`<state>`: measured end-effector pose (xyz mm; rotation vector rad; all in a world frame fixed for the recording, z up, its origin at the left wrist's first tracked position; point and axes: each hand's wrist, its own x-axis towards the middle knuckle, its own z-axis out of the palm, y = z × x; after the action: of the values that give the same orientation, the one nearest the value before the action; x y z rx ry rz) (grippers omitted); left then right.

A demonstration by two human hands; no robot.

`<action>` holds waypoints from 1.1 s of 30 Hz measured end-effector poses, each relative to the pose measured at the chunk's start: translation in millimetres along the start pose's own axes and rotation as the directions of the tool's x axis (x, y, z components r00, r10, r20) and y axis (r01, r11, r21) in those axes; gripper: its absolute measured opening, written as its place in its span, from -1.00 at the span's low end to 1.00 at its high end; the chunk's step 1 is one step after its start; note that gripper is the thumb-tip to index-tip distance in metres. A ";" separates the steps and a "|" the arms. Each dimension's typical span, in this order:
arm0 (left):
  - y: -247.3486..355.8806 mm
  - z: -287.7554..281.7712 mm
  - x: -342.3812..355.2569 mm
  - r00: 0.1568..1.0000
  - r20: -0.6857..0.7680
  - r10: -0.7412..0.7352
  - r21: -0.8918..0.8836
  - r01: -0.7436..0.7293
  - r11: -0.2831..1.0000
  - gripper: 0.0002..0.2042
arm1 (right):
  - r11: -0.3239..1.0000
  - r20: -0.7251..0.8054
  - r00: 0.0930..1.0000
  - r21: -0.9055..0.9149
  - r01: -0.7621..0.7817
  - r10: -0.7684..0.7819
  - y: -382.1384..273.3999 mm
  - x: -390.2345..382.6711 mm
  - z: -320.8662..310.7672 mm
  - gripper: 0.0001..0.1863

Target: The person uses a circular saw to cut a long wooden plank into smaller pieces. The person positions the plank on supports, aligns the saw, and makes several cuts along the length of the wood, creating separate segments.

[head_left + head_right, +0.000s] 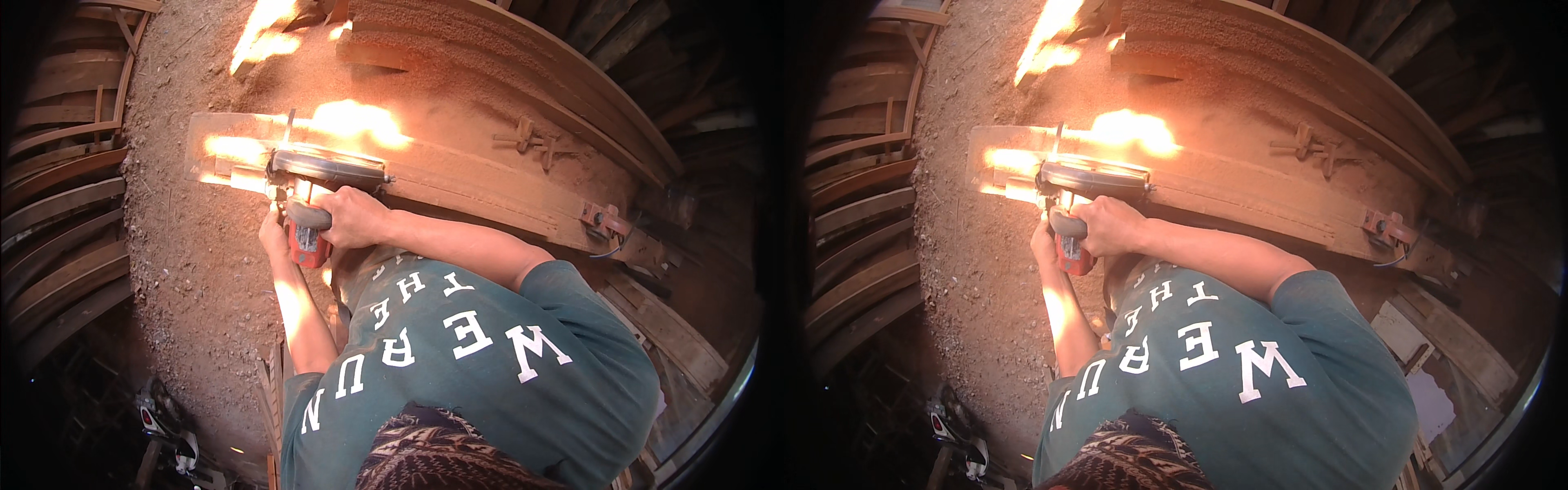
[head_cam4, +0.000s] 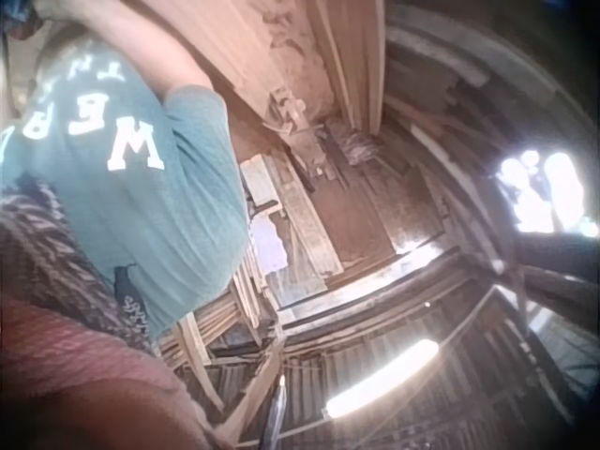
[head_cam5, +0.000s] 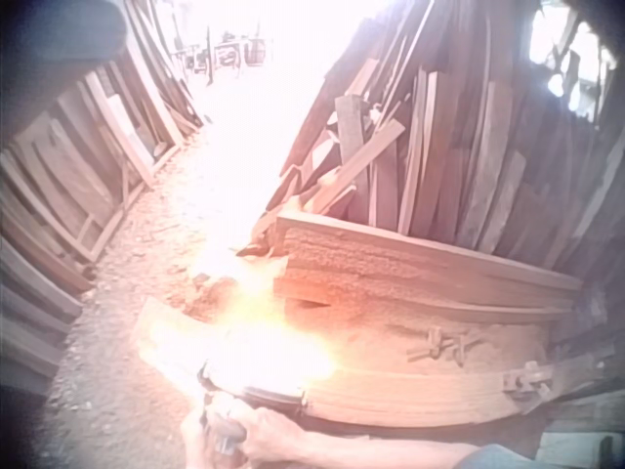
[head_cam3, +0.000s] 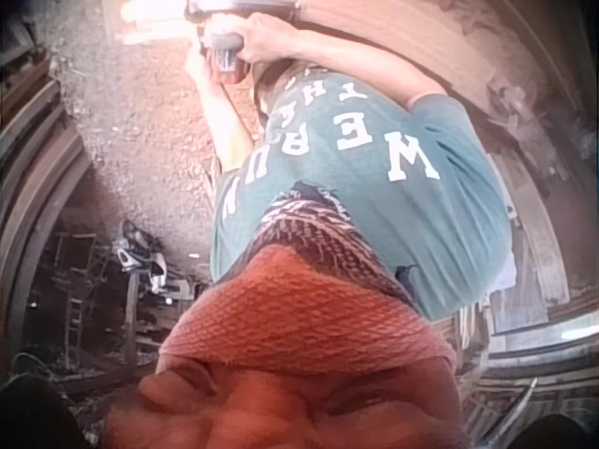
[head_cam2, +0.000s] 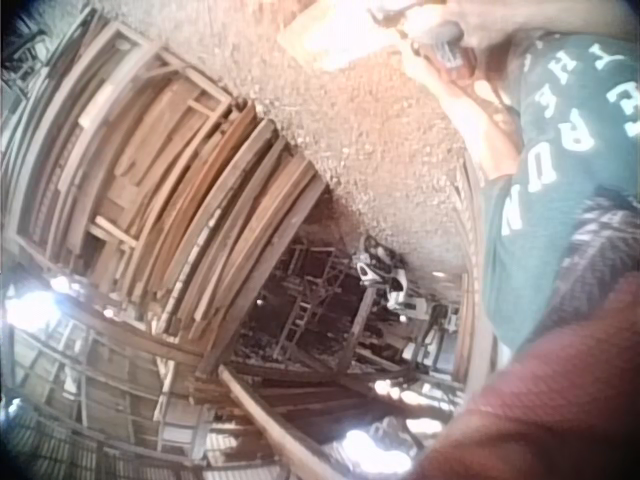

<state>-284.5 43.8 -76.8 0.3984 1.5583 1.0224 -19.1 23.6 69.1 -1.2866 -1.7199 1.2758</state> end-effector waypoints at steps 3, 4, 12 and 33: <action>2.4 1.2 -1.6 1.000 0.015 0.014 -0.024 -0.014 1.000 -0.78 | 1.000 0.016 1.000 0.002 0.005 -0.005 2.8 1.3 1.0 -0.78; 4.0 1.7 -2.0 1.000 0.011 0.013 -0.019 -0.013 1.000 -0.78 | 1.000 0.013 1.000 -0.004 0.017 -0.017 5.5 1.3 2.2 -0.79; 12.2 5.0 -7.7 0.996 -0.084 0.021 0.050 -0.017 0.999 -0.79 | 0.993 -0.035 0.993 0.026 0.114 -0.113 31.6 0.7 14.9 -0.84; 46.7 -28.8 36.5 0.998 -0.049 0.035 -0.018 -0.036 0.999 -0.79 | 0.976 -0.016 0.976 -0.025 0.215 -0.215 31.4 48.9 40.8 -0.74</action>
<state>-334.0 85.6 -64.6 0.3920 1.5893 1.0806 -60.7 58.3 23.1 -1.0876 -1.8104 1.1183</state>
